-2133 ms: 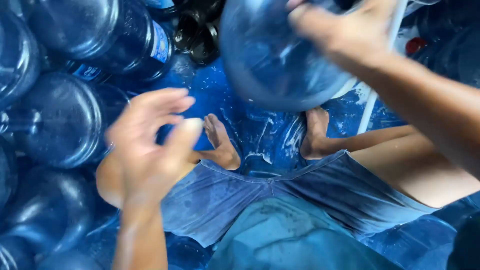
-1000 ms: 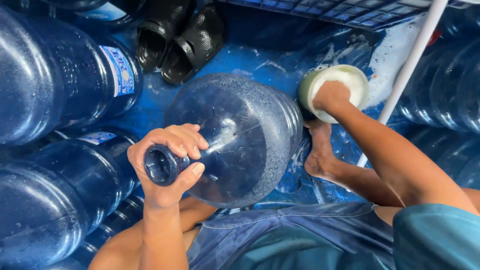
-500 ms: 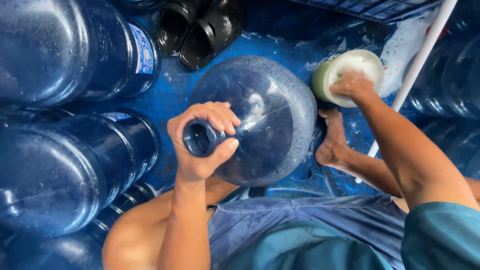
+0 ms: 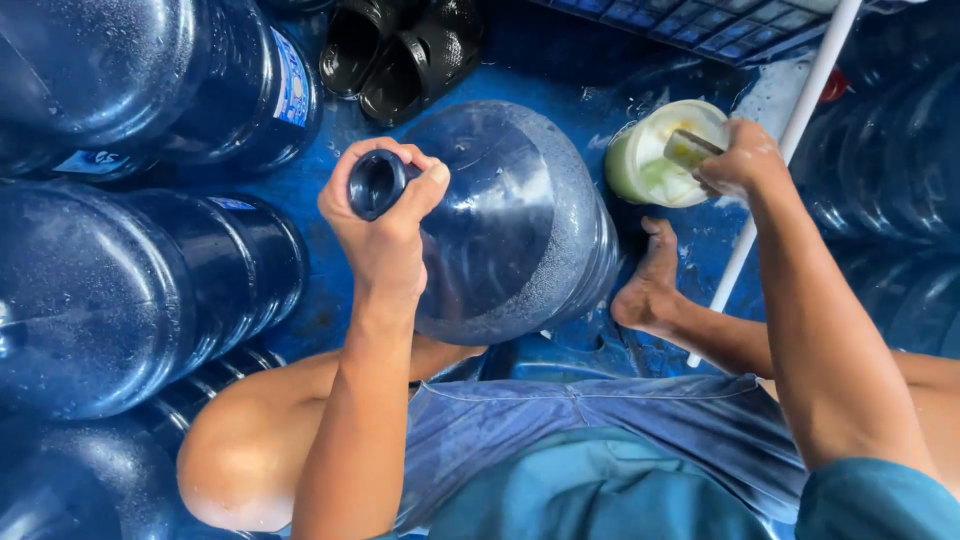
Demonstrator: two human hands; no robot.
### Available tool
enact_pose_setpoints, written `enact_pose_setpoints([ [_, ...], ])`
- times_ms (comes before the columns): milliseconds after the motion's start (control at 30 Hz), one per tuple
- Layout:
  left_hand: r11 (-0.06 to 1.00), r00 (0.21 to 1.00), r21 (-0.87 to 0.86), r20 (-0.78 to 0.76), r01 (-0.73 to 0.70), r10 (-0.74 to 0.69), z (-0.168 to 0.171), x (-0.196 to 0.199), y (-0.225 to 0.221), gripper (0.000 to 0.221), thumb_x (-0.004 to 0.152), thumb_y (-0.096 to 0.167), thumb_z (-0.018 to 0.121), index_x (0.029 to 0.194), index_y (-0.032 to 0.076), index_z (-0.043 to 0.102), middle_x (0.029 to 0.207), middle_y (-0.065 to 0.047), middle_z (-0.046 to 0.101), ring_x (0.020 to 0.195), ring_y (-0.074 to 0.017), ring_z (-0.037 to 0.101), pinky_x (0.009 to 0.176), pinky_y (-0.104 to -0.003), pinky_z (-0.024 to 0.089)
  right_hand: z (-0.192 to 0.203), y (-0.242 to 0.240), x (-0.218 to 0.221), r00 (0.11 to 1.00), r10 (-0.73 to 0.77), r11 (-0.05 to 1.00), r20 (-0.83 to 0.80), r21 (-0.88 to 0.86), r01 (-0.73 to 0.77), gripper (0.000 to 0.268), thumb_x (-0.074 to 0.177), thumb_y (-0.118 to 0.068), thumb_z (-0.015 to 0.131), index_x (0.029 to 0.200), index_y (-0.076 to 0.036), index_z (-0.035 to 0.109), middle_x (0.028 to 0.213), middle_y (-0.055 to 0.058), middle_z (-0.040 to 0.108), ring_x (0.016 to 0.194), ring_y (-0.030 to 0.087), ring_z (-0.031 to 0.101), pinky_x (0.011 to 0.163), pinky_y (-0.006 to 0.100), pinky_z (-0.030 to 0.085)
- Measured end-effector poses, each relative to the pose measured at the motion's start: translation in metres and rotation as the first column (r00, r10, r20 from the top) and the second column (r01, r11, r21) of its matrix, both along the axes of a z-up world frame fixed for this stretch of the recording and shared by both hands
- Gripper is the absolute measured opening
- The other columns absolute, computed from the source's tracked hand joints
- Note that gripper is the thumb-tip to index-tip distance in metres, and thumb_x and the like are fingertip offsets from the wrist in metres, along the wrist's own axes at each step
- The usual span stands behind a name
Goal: Scrubbing the exterior of a large plastic water jug with a sponge and soapy water, then rinsing it.
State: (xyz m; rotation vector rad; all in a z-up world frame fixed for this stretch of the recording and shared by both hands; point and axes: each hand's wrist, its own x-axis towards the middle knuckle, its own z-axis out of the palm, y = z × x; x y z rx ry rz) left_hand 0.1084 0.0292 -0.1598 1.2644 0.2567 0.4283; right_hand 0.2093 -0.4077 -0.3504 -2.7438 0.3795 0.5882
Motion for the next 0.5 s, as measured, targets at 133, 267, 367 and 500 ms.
enact_pose_setpoints([
  [133,0.985,0.999,0.168,-0.013,-0.027,0.030,0.014,0.004,-0.011,0.028,0.078,0.002,0.086,0.095,0.000,0.065,0.080,-0.012,0.070,0.084,-0.0150,0.069,0.082,-0.032,0.059,0.078,0.047,-0.039,0.909,-0.386,0.561,-0.155,0.743,0.365,0.039,0.084,0.010,0.063,0.122,0.016,0.058,0.111,0.041,0.060,0.082,0.049,0.071,0.074,0.053,0.066],
  [267,0.982,0.999,0.190,0.034,0.012,-0.019,0.006,0.015,-0.014,0.026,0.082,0.002,0.086,0.097,0.003,0.065,0.087,-0.012,0.073,0.087,-0.0139,0.070,0.087,-0.033,0.058,0.092,0.077,-0.066,0.795,-0.531,0.274,-0.293,0.828,0.489,0.029,0.076,0.011,0.057,0.103,0.004,0.050,0.092,0.021,0.066,0.068,0.038,0.075,0.059,0.047,0.069],
  [367,0.962,0.998,0.272,0.065,-0.001,-0.017,-0.002,0.026,-0.015,0.027,0.081,-0.004,0.083,0.096,0.003,0.061,0.083,-0.014,0.073,0.086,-0.0162,0.072,0.088,-0.033,0.057,0.123,0.120,-0.087,0.852,-0.511,0.267,-0.116,0.920,0.286,0.046,0.067,0.012,0.058,0.111,0.000,0.055,0.094,0.020,0.068,0.061,0.026,0.071,0.045,0.034,0.059],
  [500,0.952,0.998,0.307,0.059,-0.013,-0.006,-0.003,0.036,-0.016,0.033,0.080,-0.007,0.082,0.098,0.007,0.059,0.083,-0.008,0.069,0.081,-0.0145,0.069,0.083,-0.029,0.058,0.173,0.178,-0.103,0.871,-0.415,0.511,0.263,0.859,-0.016,0.035,0.100,-0.023,0.048,0.134,-0.016,0.048,0.118,0.013,0.062,0.090,0.019,0.059,0.073,0.032,0.046],
])
